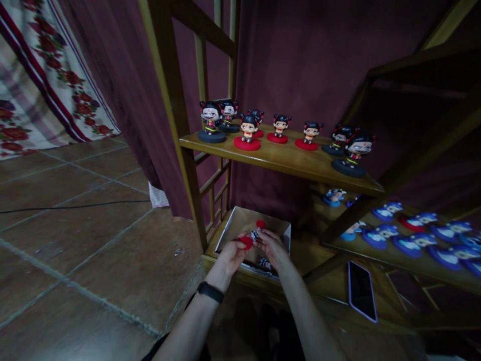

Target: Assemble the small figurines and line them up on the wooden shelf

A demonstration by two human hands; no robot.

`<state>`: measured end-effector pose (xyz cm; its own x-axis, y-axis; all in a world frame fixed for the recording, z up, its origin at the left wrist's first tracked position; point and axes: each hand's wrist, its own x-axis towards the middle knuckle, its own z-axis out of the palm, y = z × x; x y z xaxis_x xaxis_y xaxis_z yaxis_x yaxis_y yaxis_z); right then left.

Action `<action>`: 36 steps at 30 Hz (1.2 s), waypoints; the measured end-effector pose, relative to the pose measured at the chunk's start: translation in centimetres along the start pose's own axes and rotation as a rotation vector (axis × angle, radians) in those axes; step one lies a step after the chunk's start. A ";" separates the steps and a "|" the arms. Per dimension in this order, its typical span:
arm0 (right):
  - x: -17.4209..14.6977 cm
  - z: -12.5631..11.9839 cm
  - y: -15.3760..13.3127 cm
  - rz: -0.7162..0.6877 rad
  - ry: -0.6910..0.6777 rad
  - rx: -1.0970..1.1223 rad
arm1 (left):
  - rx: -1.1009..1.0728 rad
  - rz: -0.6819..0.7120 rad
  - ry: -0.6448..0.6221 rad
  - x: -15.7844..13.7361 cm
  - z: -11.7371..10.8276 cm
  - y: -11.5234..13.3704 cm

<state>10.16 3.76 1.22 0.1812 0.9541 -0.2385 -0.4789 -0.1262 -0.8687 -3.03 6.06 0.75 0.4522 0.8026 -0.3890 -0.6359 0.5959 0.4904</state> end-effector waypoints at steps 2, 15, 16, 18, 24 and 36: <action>-0.1 0.3 0.0 -0.036 -0.007 -0.033 | 0.045 0.057 -0.011 -0.2 0.4 0.0; 0.6 0.3 0.3 -0.237 0.081 -0.264 | 0.413 0.298 0.004 -0.4 1.1 -0.6; 0.7 0.2 0.4 -0.250 0.085 -0.284 | 0.435 0.291 0.008 -0.4 1.1 -0.5; 0.8 0.1 0.4 -0.267 0.090 -0.315 | 0.459 0.284 0.023 -0.4 1.1 -0.3; 1.0 -0.1 0.8 -0.277 0.063 -0.329 | 0.477 0.262 0.024 -0.2 1.0 0.0; 0.4 0.1 0.2 -0.381 0.076 -0.629 | 0.455 0.254 0.037 -0.1 0.8 -0.2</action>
<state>10.11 4.17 0.99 0.3062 0.9444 0.1199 0.2082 0.0565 -0.9765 -2.52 5.87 1.32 0.2910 0.9269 -0.2372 -0.3825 0.3400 0.8591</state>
